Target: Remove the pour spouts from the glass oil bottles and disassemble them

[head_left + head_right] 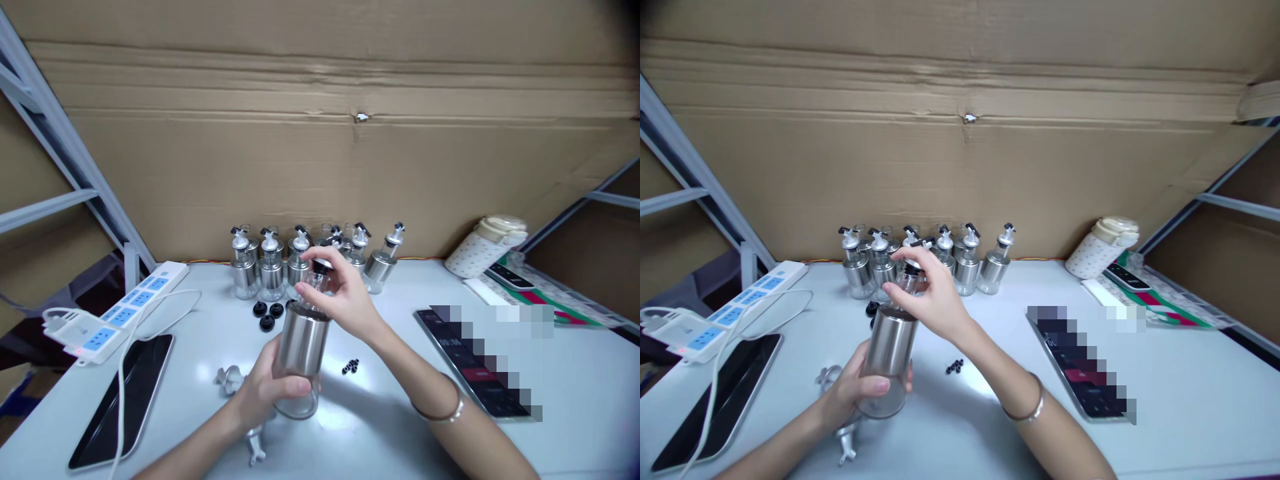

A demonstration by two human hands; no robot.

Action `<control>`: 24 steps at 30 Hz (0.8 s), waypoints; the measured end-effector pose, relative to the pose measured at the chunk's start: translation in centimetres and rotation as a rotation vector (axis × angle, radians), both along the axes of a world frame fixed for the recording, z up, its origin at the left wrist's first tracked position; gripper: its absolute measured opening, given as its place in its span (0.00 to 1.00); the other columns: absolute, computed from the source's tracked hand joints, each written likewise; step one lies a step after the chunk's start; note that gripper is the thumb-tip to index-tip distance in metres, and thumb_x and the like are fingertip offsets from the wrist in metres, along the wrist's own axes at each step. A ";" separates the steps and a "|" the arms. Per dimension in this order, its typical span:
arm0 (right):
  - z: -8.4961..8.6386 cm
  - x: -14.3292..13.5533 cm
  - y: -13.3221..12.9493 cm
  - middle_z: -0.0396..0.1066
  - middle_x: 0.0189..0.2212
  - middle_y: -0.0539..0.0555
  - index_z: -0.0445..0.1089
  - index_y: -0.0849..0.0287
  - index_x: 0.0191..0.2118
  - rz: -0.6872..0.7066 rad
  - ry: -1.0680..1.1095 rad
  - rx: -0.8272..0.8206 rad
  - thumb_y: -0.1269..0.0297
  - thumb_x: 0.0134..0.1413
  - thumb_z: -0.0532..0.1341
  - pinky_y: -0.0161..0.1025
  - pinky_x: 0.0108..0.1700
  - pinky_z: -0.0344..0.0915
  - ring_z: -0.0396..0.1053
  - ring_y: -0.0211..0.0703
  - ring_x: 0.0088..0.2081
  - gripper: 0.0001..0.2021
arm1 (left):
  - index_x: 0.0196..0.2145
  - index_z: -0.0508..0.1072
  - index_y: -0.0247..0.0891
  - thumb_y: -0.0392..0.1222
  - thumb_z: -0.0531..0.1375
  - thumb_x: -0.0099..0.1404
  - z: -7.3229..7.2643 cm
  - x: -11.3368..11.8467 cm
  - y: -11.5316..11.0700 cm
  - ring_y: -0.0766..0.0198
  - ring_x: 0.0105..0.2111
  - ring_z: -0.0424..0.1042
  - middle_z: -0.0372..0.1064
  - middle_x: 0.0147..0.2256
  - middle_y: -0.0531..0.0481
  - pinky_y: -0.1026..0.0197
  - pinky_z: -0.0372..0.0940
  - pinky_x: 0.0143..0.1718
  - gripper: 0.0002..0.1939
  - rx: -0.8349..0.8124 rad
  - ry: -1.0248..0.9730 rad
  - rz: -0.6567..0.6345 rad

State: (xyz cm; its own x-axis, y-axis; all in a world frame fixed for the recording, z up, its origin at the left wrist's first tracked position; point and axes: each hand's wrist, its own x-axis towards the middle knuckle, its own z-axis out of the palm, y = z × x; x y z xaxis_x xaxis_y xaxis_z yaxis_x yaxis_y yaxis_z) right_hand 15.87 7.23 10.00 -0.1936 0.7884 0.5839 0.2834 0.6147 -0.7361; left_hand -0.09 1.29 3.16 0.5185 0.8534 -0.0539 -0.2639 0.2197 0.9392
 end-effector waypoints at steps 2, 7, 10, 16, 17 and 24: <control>0.0 0.0 0.1 0.69 0.39 0.51 0.66 0.54 0.40 0.027 -0.002 -0.030 0.65 0.48 0.64 0.35 0.30 0.65 0.69 0.40 0.37 0.12 | 0.36 0.68 0.33 0.45 0.67 0.45 -0.1 0.0 0.0 0.61 0.28 0.70 0.72 0.28 0.47 0.61 0.64 0.31 0.22 -0.006 0.016 0.002; -0.5 -0.6 -0.1 0.68 0.33 0.49 0.61 0.54 0.43 0.070 0.109 -0.152 0.63 0.52 0.60 0.37 0.31 0.67 0.68 0.35 0.27 0.12 | 0.37 0.67 0.33 0.46 0.67 0.45 -0.2 -0.2 0.1 0.61 0.29 0.70 0.72 0.28 0.47 0.62 0.63 0.31 0.23 0.006 0.042 0.023; -0.7 -0.9 -0.2 0.69 0.36 0.50 0.60 0.54 0.46 0.087 0.110 -0.152 0.63 0.52 0.60 0.37 0.31 0.68 0.69 0.36 0.29 0.15 | 0.38 0.67 0.33 0.46 0.67 0.44 -0.1 -0.2 0.1 0.61 0.29 0.70 0.72 0.29 0.48 0.62 0.63 0.31 0.24 0.000 0.063 0.047; -0.7 -0.5 0.2 0.69 0.46 0.54 0.61 0.52 0.50 0.156 0.113 -0.221 0.60 0.51 0.62 0.38 0.31 0.69 0.72 0.38 0.31 0.20 | 0.37 0.67 0.33 0.45 0.65 0.45 0.2 0.0 0.1 0.59 0.29 0.71 0.72 0.28 0.47 0.61 0.64 0.30 0.22 -0.021 0.079 0.080; -0.6 -0.4 0.3 0.69 0.46 0.54 0.62 0.52 0.50 0.163 0.096 -0.237 0.59 0.51 0.62 0.38 0.30 0.69 0.72 0.38 0.30 0.20 | 0.37 0.67 0.33 0.45 0.65 0.45 0.2 0.1 0.1 0.59 0.29 0.71 0.71 0.28 0.47 0.60 0.64 0.31 0.22 -0.024 0.079 0.078; 0.8 1.4 0.4 0.74 0.33 0.51 0.64 0.50 0.54 0.156 -0.187 -0.190 0.54 0.55 0.59 0.35 0.21 0.60 0.65 0.35 0.21 0.21 | 0.39 0.67 0.34 0.46 0.65 0.45 0.2 -0.3 0.2 0.58 0.30 0.69 0.70 0.30 0.48 0.60 0.63 0.32 0.24 0.000 0.163 0.106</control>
State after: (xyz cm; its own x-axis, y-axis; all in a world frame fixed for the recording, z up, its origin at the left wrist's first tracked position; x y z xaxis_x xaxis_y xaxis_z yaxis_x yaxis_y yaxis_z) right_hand 17.23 7.61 10.78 -0.4107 0.8327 0.3714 0.3379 0.5173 -0.7862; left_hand -0.39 1.49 3.35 0.4099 0.9029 -0.1297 -0.1295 0.1983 0.9715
